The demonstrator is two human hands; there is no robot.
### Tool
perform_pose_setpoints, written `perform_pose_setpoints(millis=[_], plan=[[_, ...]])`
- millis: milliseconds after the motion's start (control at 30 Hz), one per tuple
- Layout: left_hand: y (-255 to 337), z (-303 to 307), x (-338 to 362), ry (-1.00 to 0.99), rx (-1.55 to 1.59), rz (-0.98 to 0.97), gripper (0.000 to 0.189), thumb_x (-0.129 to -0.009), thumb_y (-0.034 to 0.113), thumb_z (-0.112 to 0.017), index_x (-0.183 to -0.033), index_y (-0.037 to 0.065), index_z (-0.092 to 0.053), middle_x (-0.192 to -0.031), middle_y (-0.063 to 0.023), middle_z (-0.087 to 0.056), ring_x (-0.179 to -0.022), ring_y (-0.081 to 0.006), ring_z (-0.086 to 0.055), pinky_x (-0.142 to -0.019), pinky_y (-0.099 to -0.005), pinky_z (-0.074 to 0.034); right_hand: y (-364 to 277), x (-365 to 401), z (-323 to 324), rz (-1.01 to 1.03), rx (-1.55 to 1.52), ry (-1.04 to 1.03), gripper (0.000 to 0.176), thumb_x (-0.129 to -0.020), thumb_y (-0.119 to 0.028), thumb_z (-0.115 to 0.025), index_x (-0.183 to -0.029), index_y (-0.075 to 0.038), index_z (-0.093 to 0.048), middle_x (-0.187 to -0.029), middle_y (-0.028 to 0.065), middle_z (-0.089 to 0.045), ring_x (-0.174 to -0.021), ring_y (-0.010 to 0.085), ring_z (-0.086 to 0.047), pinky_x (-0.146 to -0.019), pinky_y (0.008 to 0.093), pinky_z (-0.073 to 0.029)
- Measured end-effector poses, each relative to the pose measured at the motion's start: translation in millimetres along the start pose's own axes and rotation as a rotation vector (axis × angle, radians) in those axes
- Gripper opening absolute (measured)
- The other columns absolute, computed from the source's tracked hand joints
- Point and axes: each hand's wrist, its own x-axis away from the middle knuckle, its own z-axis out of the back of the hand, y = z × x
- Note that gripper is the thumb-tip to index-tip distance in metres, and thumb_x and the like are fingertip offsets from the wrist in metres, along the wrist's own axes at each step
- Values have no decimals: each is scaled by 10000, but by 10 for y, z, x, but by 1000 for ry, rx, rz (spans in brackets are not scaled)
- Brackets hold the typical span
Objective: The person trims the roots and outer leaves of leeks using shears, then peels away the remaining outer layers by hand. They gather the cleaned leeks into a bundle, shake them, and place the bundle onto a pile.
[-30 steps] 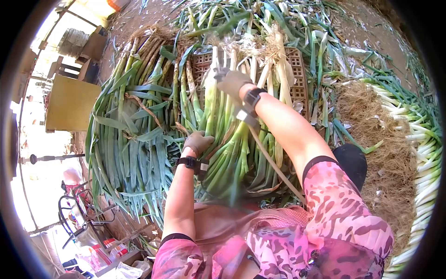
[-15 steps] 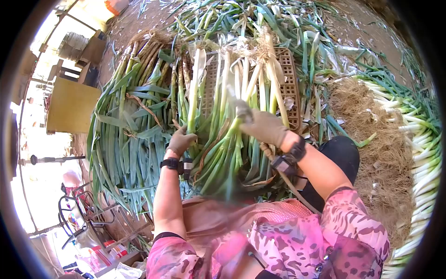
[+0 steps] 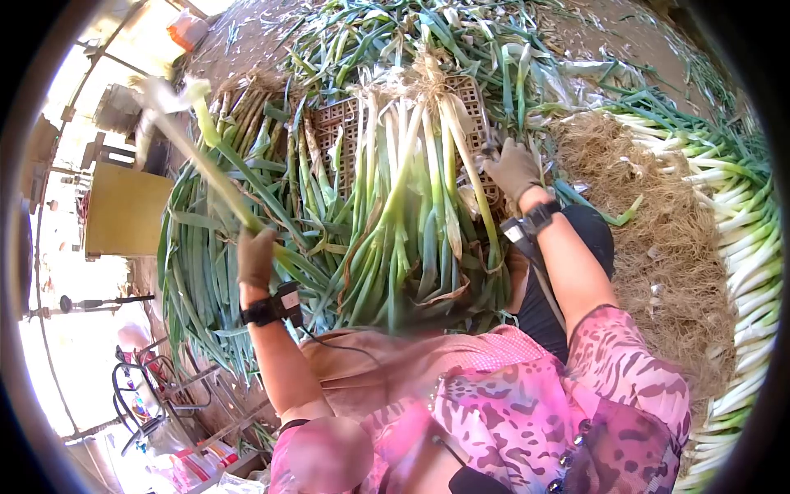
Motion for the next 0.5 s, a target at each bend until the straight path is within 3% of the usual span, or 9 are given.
perform_pose_setpoints(millis=[67, 100, 200, 267, 333, 367, 500], plan=[[8, -309, -4, -85, -117, 41, 286, -804, 148, -606, -1052, 6, -592, -856, -119, -666, -731, -234, -649, -695, -362, -530, 35, -61, -261, 109, 163, 215, 605, -865, -430, -669, -1237, 31, -544, -1083, 231, -683, -997, 412, -665, -860, 476, -530], [-88, -485, -101, -141, -228, 50, 305, -801, 169, -605, -1052, -3, -607, -880, -149, -685, -772, -262, -673, -713, -378, -535, -8, -59, -311, 148, 112, 158, 609, -884, -435, -649, -1260, 30, -533, -1073, 236, -686, -1010, 416, -667, -898, 476, -520], [-27, -1057, -106, -308, -372, 35, 351, -815, 210, -592, -1076, -19, -642, -953, -225, -714, -879, -332, -708, -788, -409, -544, -96, -62, -575, 60, -314, -313, 606, -902, -439, -624, -1277, 28, -538, -1091, 265, -683, -1036, 425, -663, -929, 470, -512], [163, -1411, -53, -428, -476, 2, 376, -828, 229, -591, -1114, -7, -653, -993, -235, -714, -927, -353, -706, -836, -419, -542, -104, -99, -822, -22, -311, -378, 523, -921, -409, -624, -1228, 12, -582, -1021, 250, -692, -959, 404, -670, -874, 452, -518], [39, -1800, -190, -554, -642, -41, 396, -841, 263, -599, -1136, 3, -651, -1044, -238, -711, -996, -370, -695, -883, -428, -534, -28, -265, -998, 41, -363, -362, 453, -942, -425, -598, -1165, -32, -630, -1006, 265, -687, -945, 444, -660, -843, 476, -519], [70, -1935, -132, -563, -610, 26, 410, -837, 288, -613, -1137, 10, -650, -1101, -236, -703, -1054, -386, -676, -912, -432, -529, -43, -298, -1041, 21, -325, -248, 462, -941, -445, -602, -1135, -27, -641, -986, 265, -688, -927, 446, -662, -827, 481, -521], [159, -2343, -147, -477, -789, 72, 471, -779, 307, -699, -1167, 44, -653, -1133, -198, -705, -1082, -352, -672, -935, -412, -531, -220, -518, -893, -43, -493, 36, 545, -935, -522, -605, -1029, 12, -670, -930, 272, -689, -888, 447, -667, -779, 491, -529]])
